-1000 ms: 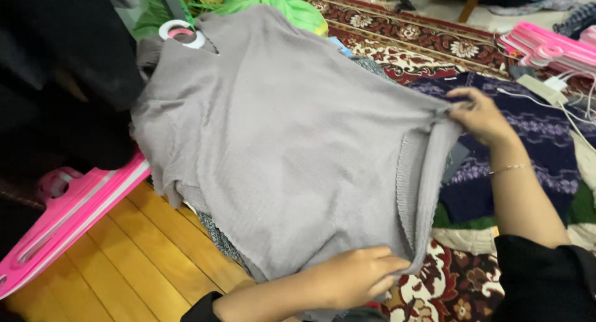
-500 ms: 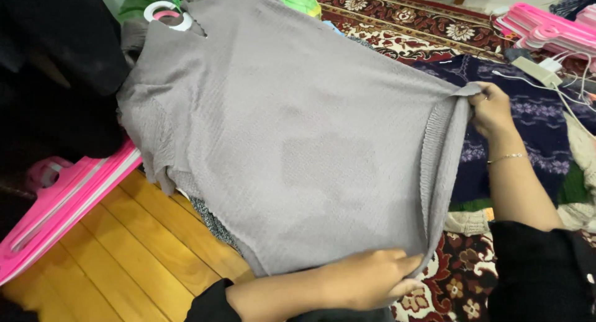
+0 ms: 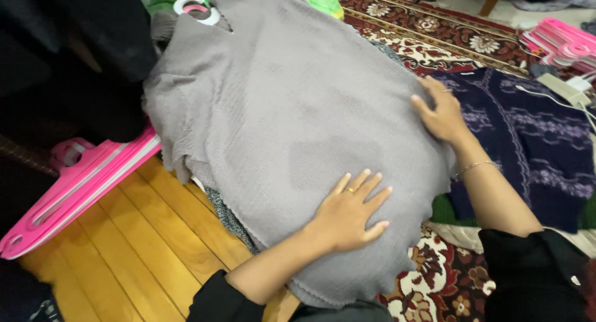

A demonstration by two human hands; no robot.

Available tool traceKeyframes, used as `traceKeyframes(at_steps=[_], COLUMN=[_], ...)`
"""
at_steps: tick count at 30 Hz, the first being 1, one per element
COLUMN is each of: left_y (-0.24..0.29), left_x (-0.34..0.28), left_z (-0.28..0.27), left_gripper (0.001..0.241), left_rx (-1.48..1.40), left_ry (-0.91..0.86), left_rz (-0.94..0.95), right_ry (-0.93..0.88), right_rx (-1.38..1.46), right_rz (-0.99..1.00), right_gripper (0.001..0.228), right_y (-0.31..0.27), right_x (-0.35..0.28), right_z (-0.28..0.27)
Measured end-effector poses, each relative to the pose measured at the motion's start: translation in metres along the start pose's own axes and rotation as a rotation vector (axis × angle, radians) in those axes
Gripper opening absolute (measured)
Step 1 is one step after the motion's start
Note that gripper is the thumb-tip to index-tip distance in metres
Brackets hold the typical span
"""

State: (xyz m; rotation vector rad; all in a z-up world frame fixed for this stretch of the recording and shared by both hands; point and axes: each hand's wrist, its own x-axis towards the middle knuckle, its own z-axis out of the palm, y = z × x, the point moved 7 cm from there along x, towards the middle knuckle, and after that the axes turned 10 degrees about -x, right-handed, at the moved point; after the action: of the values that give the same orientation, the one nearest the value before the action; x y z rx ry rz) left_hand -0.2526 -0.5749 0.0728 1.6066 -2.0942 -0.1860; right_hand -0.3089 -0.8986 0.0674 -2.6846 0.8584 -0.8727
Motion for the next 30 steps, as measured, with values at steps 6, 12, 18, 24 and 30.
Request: traceKeyframes(at_steps=[6,12,18,24,30], left_y=[0.003,-0.02,-0.108,-0.196,-0.24], left_x=[-0.005,0.002,0.005,-0.004,-0.009], left_z=[0.001,-0.051,-0.114,-0.156,-0.173], left_gripper=[0.068,0.065,0.057,0.068,0.069], left_rx=[-0.035,-0.559,0.061,0.193,0.172], left_ry=[0.01,0.089,0.466,0.484,0.453], left_rz=[-0.002,-0.094,-0.318,-0.689,-0.835], right_ry=[-0.326,-0.454,-0.287,-0.341,-0.492], right_rx=[-0.098,-0.255,-0.291,-0.24,-0.302], right_rz=[0.1,0.24,0.091,-0.147,-0.106], right_gripper=[0.067,0.066,0.065,0.068,0.074], right_y=[-0.034,-0.08,-0.105,-0.208,-0.256], right_x=[0.02,0.039,0.108,0.152,0.187], right_z=[0.026,-0.012,0.032,0.062,0.104])
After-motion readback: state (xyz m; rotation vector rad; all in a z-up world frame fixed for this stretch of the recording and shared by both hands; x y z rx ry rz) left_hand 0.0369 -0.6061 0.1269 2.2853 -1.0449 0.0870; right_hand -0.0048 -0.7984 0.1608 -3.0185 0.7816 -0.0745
